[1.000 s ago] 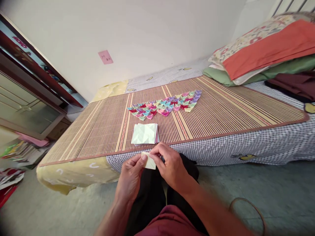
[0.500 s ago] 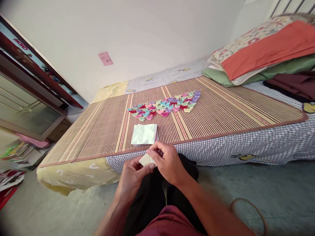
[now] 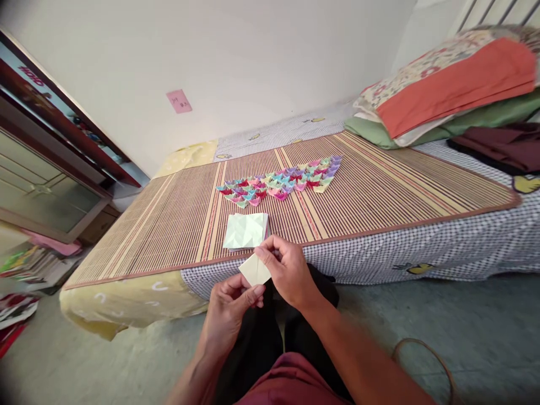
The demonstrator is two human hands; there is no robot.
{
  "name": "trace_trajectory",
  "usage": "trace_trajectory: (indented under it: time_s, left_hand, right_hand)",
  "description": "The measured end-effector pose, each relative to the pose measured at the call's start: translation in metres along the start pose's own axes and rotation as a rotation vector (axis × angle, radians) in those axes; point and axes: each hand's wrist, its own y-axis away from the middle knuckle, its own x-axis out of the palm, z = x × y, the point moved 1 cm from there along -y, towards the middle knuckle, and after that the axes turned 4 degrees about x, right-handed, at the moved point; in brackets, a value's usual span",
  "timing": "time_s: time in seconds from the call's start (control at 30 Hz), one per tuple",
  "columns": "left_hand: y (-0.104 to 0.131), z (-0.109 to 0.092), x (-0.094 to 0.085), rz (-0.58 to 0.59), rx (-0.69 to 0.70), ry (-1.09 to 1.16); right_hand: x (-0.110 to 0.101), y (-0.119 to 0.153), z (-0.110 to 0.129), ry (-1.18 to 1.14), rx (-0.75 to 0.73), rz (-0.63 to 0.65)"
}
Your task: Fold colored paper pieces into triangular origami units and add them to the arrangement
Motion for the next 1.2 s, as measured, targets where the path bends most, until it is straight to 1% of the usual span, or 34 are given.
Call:
trace_trajectory:
  time_s: [0.1, 0.27, 0.33, 0.43, 0.57, 0.7, 0.83, 0.87, 0.93, 1.03, 1.07, 1.13, 1.2]
  left_hand:
    - [-0.001, 0.003, -0.003, 0.002, -0.005, 0.028]
    - [-0.003, 0.001, -0.001, 0.056, -0.083, 0.086]
    - [-0.004, -0.003, 0.000, 0.037, -0.058, 0.110]
    - [-0.006, -0.008, 0.000, -0.035, -0.003, 0.116]
    - [-0.006, -0.005, -0.001, -0.043, -0.013, 0.133]
    - [-0.003, 0.001, 0.001, -0.059, -0.047, 0.140]
    - [-0.003, 0.000, 0.000, -0.056, -0.102, 0.253]
    - [-0.004, -0.001, 0.000, -0.031, -0.124, 0.300]
    - [-0.003, -0.004, 0.000, 0.083, -0.194, 0.413]
    - [-0.001, -0.005, 0.002, 0.326, -0.304, 0.603]
    - [0.001, -0.005, 0.004, 0.391, -0.327, 0.651]
    - [0.003, -0.004, 0.005, 0.476, -0.353, 0.735]
    - [0.004, -0.004, 0.005, 0.514, -0.350, 0.815]
  right_hand:
    - [0.000, -0.001, -0.002, -0.037, 0.026, 0.031]
    - [-0.003, -0.002, -0.001, -0.004, 0.013, 0.079]
    - [-0.004, -0.002, 0.000, -0.015, 0.022, 0.089]
    - [-0.002, -0.002, -0.001, -0.075, 0.090, 0.119]
    - [0.003, -0.001, -0.005, -0.160, 0.173, 0.140]
    - [0.001, -0.004, -0.006, -0.157, 0.158, 0.121]
    - [-0.011, -0.010, -0.002, -0.142, 0.094, 0.105]
    - [-0.014, -0.012, -0.002, -0.144, 0.072, 0.116]
    - [-0.018, -0.014, -0.004, -0.177, 0.033, 0.191]
    - [-0.016, -0.013, -0.011, -0.292, 0.019, 0.402]
    - [-0.014, -0.011, -0.013, -0.331, 0.026, 0.465]
    - [-0.011, -0.009, -0.015, -0.413, 0.061, 0.541]
    - [-0.009, -0.006, -0.015, -0.501, 0.103, 0.551]
